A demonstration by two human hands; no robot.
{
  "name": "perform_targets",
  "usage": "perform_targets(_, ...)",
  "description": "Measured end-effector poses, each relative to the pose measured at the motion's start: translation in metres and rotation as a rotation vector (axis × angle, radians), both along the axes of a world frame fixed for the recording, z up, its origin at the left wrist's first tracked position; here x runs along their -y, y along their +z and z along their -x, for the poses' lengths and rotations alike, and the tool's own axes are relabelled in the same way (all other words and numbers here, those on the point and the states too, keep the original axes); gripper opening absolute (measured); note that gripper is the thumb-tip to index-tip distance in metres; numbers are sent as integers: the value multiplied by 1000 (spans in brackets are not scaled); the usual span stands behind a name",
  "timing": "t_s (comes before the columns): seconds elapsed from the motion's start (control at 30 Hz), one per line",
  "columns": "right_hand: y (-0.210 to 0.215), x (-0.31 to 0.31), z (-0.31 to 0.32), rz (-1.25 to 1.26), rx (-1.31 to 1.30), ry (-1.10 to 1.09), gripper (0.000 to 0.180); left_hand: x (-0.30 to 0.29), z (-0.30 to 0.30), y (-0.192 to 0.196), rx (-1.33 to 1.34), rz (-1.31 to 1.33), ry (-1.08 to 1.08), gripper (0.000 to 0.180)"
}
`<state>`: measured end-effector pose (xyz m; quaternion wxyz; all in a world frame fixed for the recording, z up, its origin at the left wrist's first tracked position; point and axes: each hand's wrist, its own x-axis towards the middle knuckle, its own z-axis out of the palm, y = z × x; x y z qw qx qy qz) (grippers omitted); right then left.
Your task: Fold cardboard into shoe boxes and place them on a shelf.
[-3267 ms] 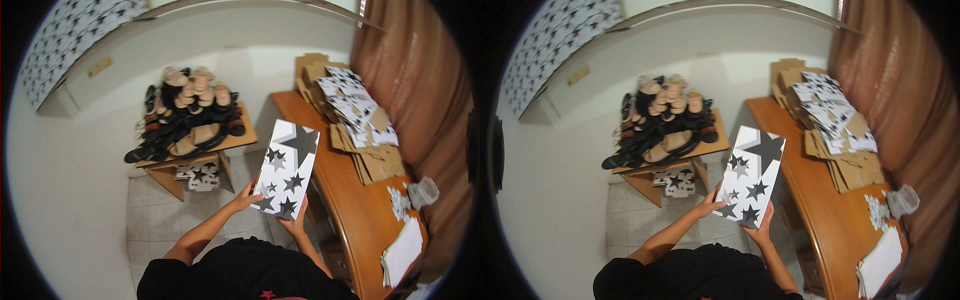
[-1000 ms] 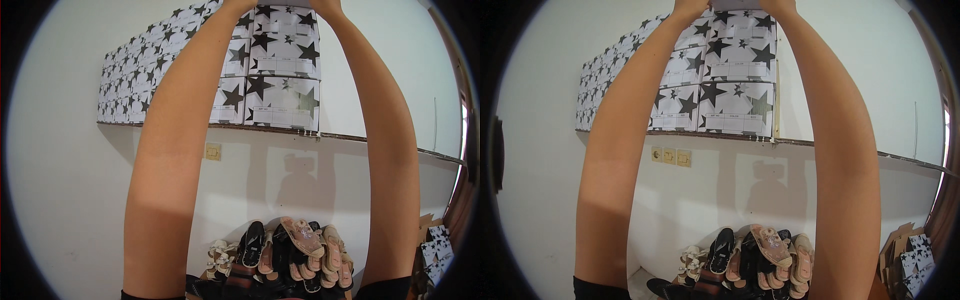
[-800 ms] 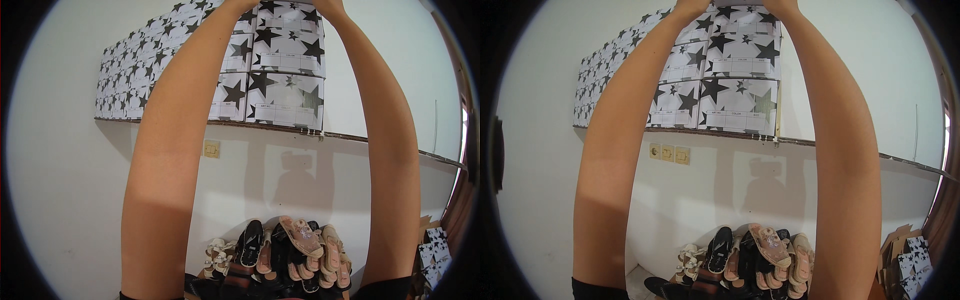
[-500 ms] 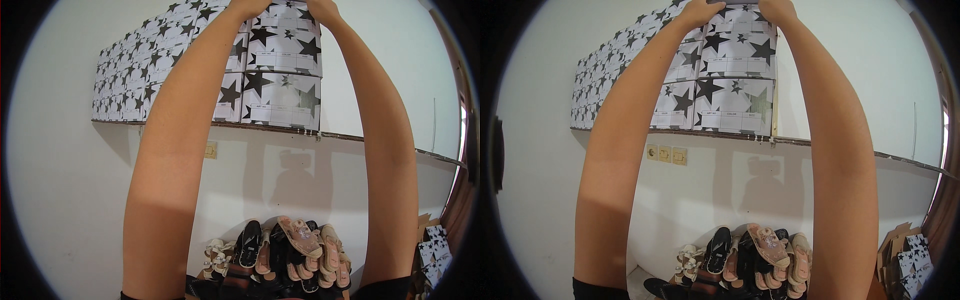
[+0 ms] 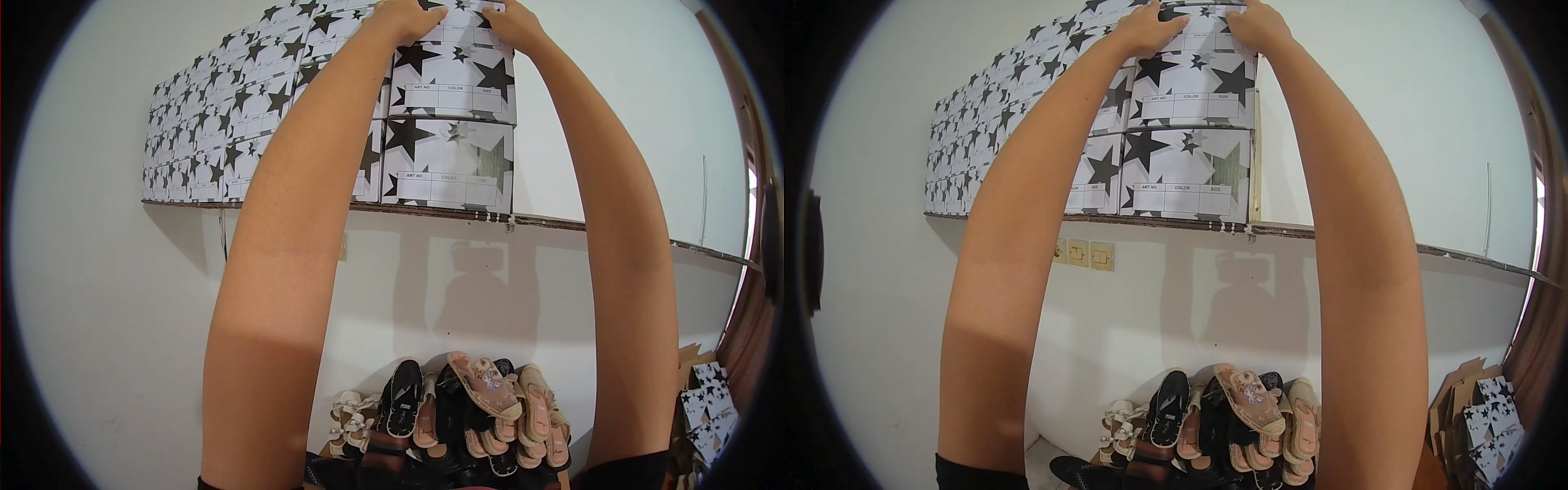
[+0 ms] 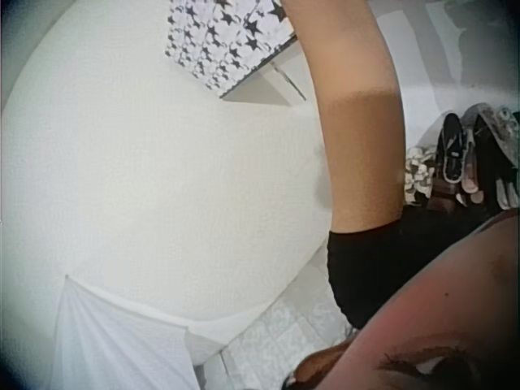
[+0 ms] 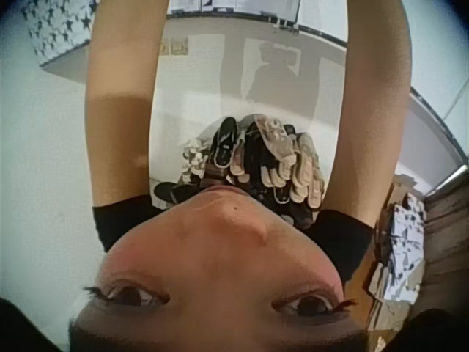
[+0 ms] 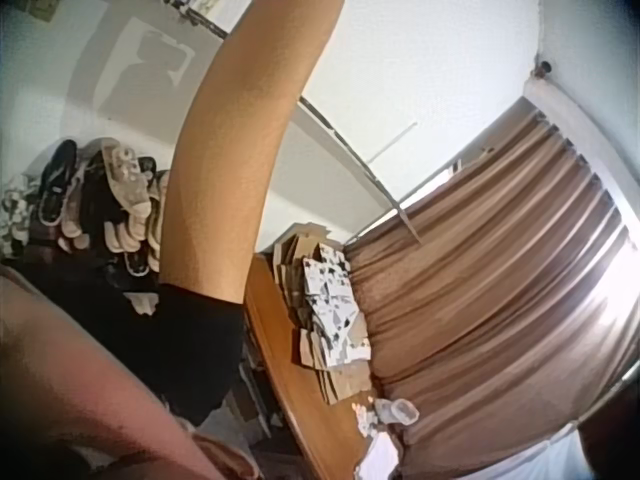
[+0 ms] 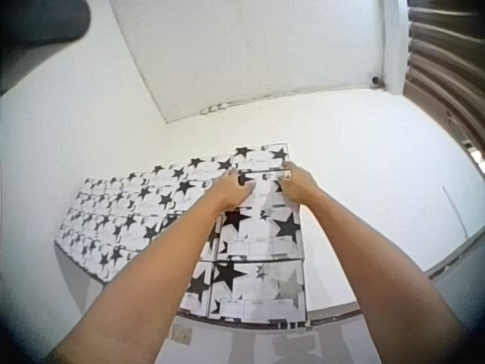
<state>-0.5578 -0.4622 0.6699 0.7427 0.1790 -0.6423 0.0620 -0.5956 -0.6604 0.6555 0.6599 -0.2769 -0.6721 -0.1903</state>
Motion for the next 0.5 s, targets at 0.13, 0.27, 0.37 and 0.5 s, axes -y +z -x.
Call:
perform_targets(0.13,-16,24,-23,51,174,77,54,11,-2,-5,16,-29,36,83)
perform_targets(0.27,-40,30,-35,128,153,-39,65,-2,-22,-22,7,-19,191,82)
perform_targets(0.37,-58,28,-52,124,218,-112,66,-9,-34,-30,8,-100,216,70)
perform_targets(0.5,-69,24,-76,25,179,-204,64,1,-18,-19,-2,-33,292,82)
